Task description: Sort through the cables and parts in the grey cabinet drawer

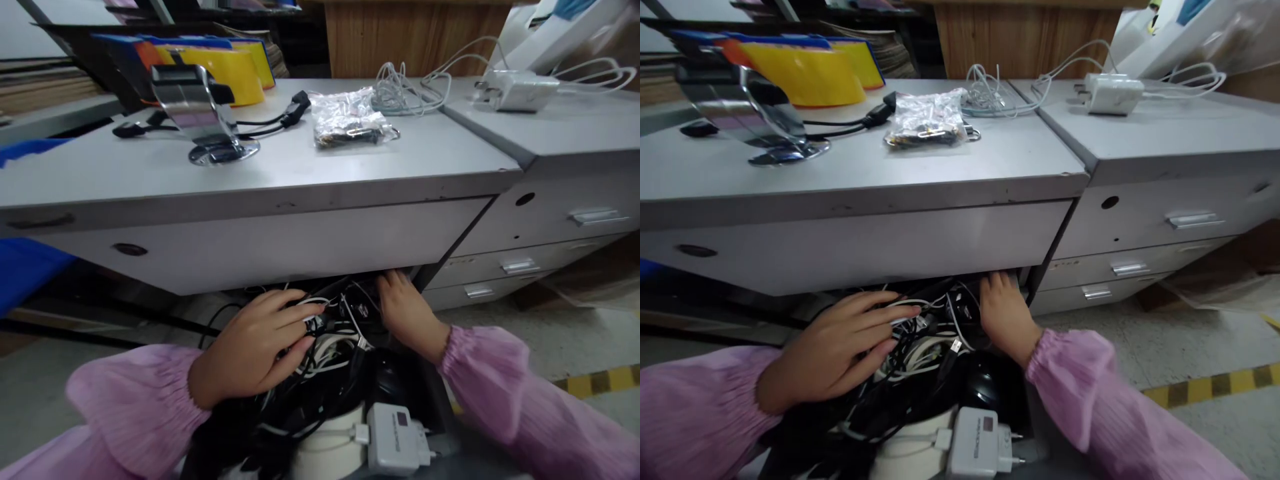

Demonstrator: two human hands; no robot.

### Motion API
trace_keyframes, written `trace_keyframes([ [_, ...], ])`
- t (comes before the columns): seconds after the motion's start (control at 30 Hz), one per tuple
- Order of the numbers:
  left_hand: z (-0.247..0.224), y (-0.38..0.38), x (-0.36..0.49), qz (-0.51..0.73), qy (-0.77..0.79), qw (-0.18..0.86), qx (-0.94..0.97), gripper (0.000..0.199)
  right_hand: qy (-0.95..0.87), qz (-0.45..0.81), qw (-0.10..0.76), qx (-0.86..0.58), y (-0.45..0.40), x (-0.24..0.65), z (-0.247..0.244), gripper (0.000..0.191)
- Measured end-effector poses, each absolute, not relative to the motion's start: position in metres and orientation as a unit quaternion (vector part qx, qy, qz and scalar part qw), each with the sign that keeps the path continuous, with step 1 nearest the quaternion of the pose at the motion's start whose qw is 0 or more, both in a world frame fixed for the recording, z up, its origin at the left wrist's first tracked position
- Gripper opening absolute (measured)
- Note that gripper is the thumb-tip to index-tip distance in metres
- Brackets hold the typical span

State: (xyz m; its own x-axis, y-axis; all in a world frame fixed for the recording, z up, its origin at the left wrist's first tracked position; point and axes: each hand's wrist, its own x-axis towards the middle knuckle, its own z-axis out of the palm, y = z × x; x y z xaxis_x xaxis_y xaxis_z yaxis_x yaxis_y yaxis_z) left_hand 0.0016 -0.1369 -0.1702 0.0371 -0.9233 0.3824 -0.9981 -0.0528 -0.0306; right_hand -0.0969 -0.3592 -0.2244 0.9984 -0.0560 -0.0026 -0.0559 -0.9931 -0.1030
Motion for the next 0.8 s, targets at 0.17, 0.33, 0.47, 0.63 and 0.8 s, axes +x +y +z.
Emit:
trace_keyframes([
  [0.17, -0.173, -0.135, 0.002, 0.164, -0.675, 0.119, 0.71, 0.028, -0.03, 0.07, 0.001, -0.997, -0.371, -0.073, -0.232, 0.034],
  [0.33, -0.176, -0.133, 0.002, 0.171, -0.673, 0.112, 0.711, 0.027, -0.075, 0.043, 0.019, -0.996, -0.365, -0.092, -0.232, 0.034],
  [0.47, -0.176, -0.132, 0.002, 0.172, -0.676, 0.103, 0.709, 0.027, -0.062, 0.028, 0.036, -0.997, -0.36, -0.104, -0.234, 0.033],
  [0.63, -0.176, -0.133, 0.001, 0.179, -0.677, 0.086, 0.708, 0.027, -0.037, 0.009, 0.05, -0.998, -0.359, -0.107, -0.238, 0.032],
  [0.8, -0.176, -0.13, -0.001, 0.173, -0.674, 0.092, 0.713, 0.025, -0.042, -0.008, 0.037, -0.998, -0.357, -0.112, -0.239, 0.029],
])
